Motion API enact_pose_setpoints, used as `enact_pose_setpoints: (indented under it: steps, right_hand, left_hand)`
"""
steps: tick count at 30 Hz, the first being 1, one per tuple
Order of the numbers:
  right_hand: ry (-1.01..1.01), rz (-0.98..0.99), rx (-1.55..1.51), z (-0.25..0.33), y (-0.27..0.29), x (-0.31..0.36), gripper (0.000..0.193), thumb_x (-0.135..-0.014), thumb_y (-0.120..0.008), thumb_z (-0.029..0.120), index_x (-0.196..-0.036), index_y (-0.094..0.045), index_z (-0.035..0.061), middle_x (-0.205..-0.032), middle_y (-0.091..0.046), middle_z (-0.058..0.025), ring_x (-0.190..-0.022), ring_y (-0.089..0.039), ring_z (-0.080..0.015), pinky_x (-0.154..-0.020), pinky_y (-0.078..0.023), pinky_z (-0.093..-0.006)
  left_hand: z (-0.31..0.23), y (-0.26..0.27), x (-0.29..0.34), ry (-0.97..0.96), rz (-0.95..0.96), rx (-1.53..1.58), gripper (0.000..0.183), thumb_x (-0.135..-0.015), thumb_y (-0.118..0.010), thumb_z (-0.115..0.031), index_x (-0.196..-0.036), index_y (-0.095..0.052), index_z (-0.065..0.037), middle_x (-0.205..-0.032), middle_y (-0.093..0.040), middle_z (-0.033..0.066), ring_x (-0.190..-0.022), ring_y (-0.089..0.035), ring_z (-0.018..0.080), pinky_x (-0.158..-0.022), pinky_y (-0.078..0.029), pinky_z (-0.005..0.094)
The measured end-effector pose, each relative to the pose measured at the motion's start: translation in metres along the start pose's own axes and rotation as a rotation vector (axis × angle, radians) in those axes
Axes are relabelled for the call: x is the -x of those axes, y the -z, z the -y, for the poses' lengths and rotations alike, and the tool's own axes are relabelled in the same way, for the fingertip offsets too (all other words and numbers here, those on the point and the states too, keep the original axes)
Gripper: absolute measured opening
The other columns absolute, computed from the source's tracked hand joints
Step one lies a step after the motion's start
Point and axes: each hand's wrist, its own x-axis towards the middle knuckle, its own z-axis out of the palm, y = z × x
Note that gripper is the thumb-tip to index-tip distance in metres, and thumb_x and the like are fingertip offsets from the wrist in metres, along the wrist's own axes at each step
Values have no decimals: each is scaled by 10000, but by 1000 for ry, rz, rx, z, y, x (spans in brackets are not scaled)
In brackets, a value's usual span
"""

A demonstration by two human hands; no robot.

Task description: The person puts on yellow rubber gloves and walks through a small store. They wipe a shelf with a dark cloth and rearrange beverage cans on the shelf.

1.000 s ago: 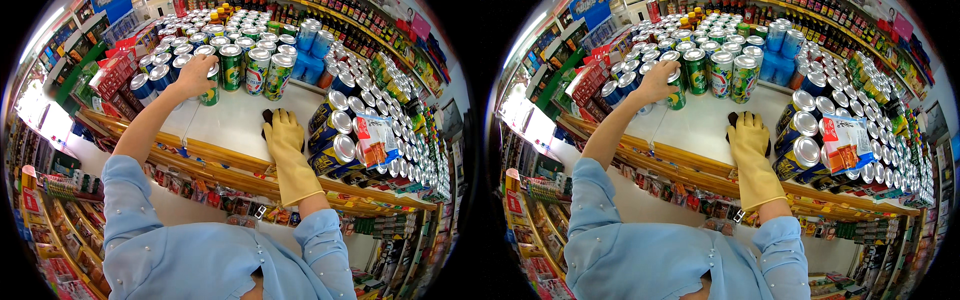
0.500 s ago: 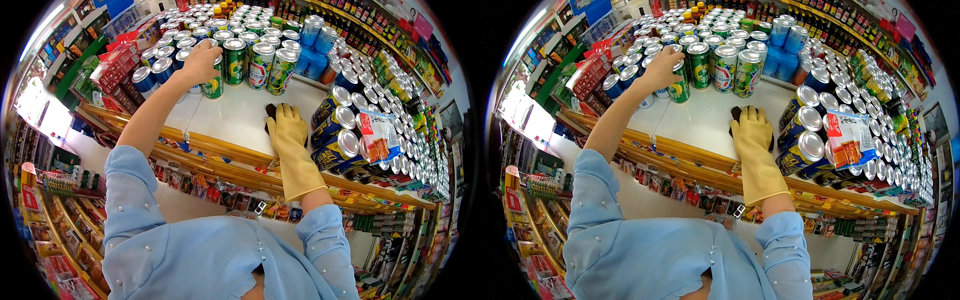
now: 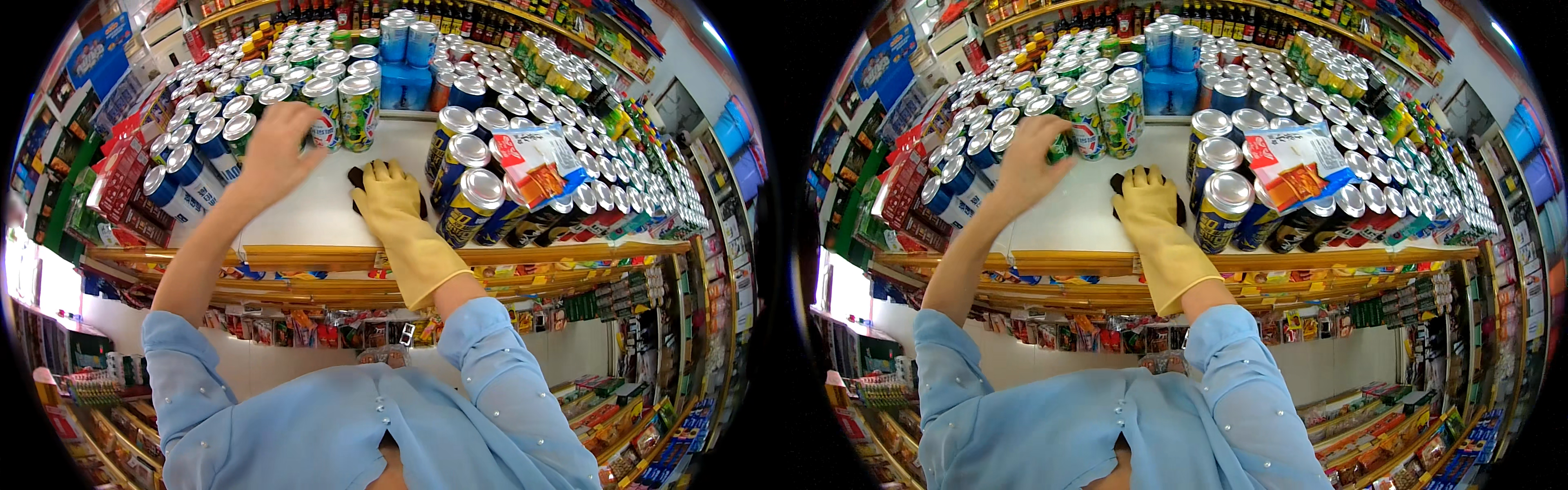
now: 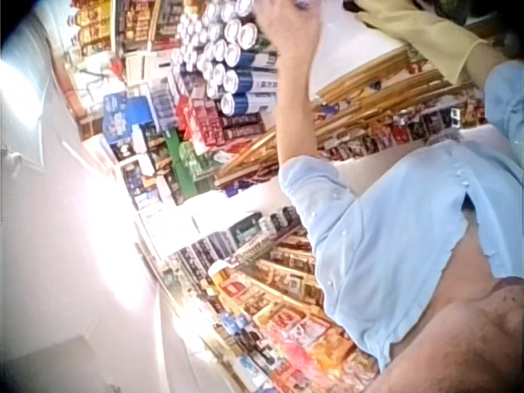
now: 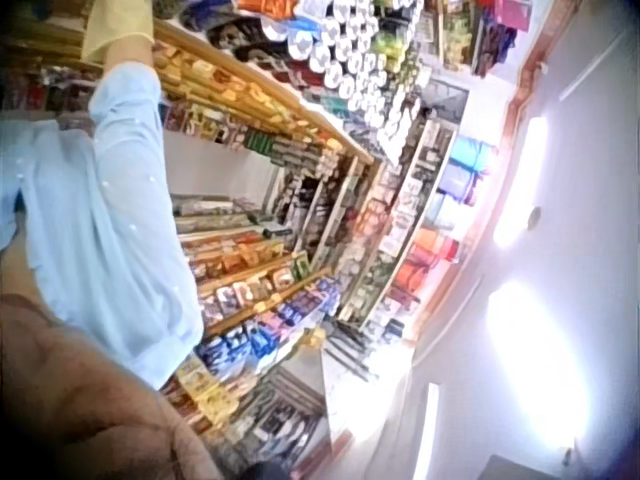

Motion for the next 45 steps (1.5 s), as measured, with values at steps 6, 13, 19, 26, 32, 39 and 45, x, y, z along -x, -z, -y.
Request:
enact_pose_setpoints:
  steps: [6,13,19,26,32,39,45]
  right_hand:
    - [-113,-59,70,-17,13,3,405,-869,-561,326,-1179,-635,76,-1161,-615,-77,-1140,-528,-267,-897,-456,-444]
    - [4,-133,84,11,35,9,313,-862,-558,301,-1065,-638,77,-1084,-648,-82,-1060,-570,-278,-824,-492,-439]
    - [62,-209,6,-1,33,6,271,-843,-601,262,-968,-642,26,-980,-635,-95,-950,-573,-300,-732,-494,-449]
    - [116,-243,-27,2,34,7,279,-843,-614,262,-960,-645,10,-977,-637,-110,-932,-574,-311,-734,-480,-451]
    - [170,-253,-26,6,30,6,298,-831,-645,250,-996,-633,2,-983,-648,-113,-896,-587,-317,-714,-506,-451]
    - [-39,18,71,-15,13,-2,294,-866,-609,291,-1064,-670,83,-1098,-654,-79,-1066,-596,-317,-784,-528,-450]
    - [-557,-27,-262,-6,16,-39,237,-941,-589,247,-1032,-674,45,-1072,-690,-156,-993,-651,-410,-840,-526,-477]
  left_hand:
    - [-143,-46,-37,-149,135,447,711,-716,-843,-291,-1300,-516,-52,-1255,-544,166,-1167,-552,357,-954,-489,429]
    - [-201,-97,-34,38,25,394,806,-665,-873,-278,-1311,-467,-19,-1188,-473,168,-1051,-573,372,-832,-531,432]
    - [-208,-102,-35,74,-13,412,778,-647,-873,-181,-1293,-475,-8,-1218,-455,178,-1086,-555,372,-842,-531,433]
    - [-214,-107,-32,138,-47,439,760,-652,-862,-148,-1290,-472,-13,-1243,-446,182,-1106,-538,379,-854,-532,437]
    - [-209,-112,-16,112,-107,433,807,-696,-827,-191,-1368,-424,2,-1338,-420,189,-1110,-535,369,-892,-502,426]
    - [-121,-95,52,111,-279,334,588,-750,-783,-158,-1266,-557,8,-1267,-575,168,-1185,-546,360,-978,-457,439]
    - [-3,-66,156,264,-201,12,494,-750,-780,-144,-1180,-580,-7,-1232,-584,162,-1166,-526,366,-1015,-413,469]
